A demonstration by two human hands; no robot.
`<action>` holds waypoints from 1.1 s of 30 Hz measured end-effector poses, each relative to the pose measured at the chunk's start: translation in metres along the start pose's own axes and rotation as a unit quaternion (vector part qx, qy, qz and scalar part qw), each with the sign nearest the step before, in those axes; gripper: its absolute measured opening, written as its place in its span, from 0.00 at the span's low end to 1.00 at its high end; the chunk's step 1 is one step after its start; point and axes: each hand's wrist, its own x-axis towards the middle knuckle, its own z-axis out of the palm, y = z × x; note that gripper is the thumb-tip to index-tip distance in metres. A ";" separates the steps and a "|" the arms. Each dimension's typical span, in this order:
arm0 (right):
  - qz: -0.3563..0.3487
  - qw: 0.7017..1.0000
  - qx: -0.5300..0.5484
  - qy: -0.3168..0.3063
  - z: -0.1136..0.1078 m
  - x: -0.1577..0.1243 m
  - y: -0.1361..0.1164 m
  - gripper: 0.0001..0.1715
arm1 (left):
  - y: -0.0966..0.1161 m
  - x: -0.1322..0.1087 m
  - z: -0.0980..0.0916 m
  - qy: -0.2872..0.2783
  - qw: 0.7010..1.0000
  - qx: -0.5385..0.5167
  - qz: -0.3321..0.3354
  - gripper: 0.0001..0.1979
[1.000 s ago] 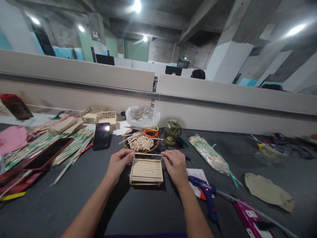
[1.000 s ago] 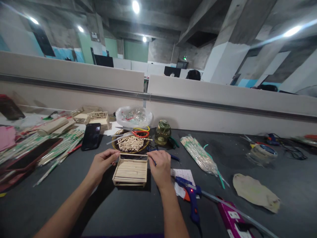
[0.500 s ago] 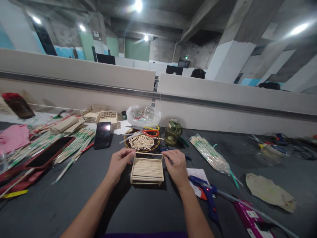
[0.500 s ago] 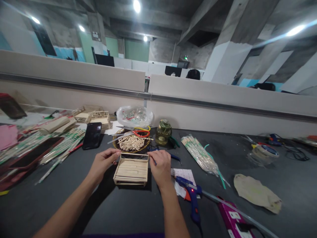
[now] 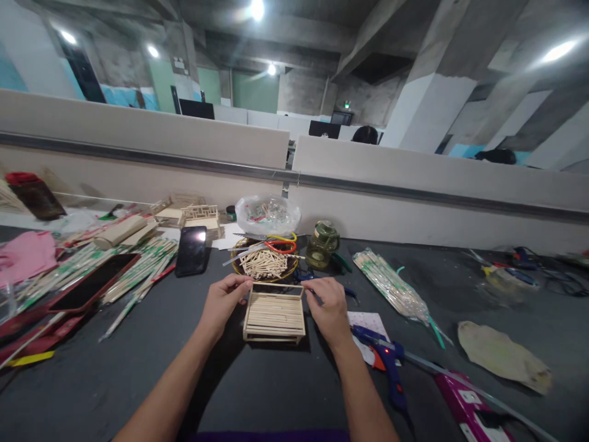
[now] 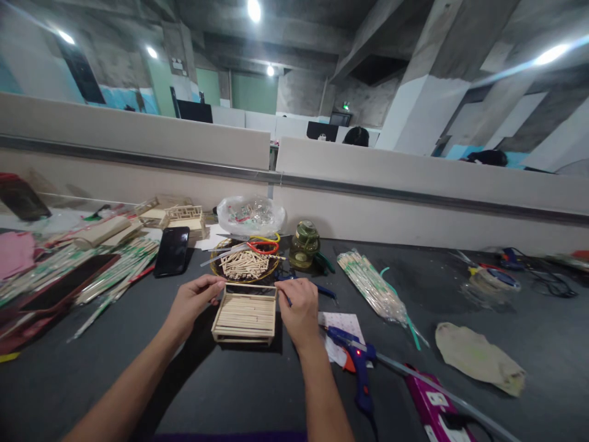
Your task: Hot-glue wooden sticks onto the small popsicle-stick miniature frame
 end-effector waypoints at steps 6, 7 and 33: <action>0.000 1.000 0.000 0.001 0.000 0.000 -0.001 0.12 | 0.000 0.000 0.000 -0.001 1.000 -0.001 -0.002 0.17; 0.000 1.000 0.000 0.000 0.000 0.000 -0.001 0.12 | 0.000 0.000 0.000 -0.002 1.000 -0.003 -0.002 0.16; 0.005 1.000 0.005 0.000 -0.002 0.000 -0.001 0.11 | -0.002 0.003 -0.003 -0.023 1.000 0.014 0.007 0.15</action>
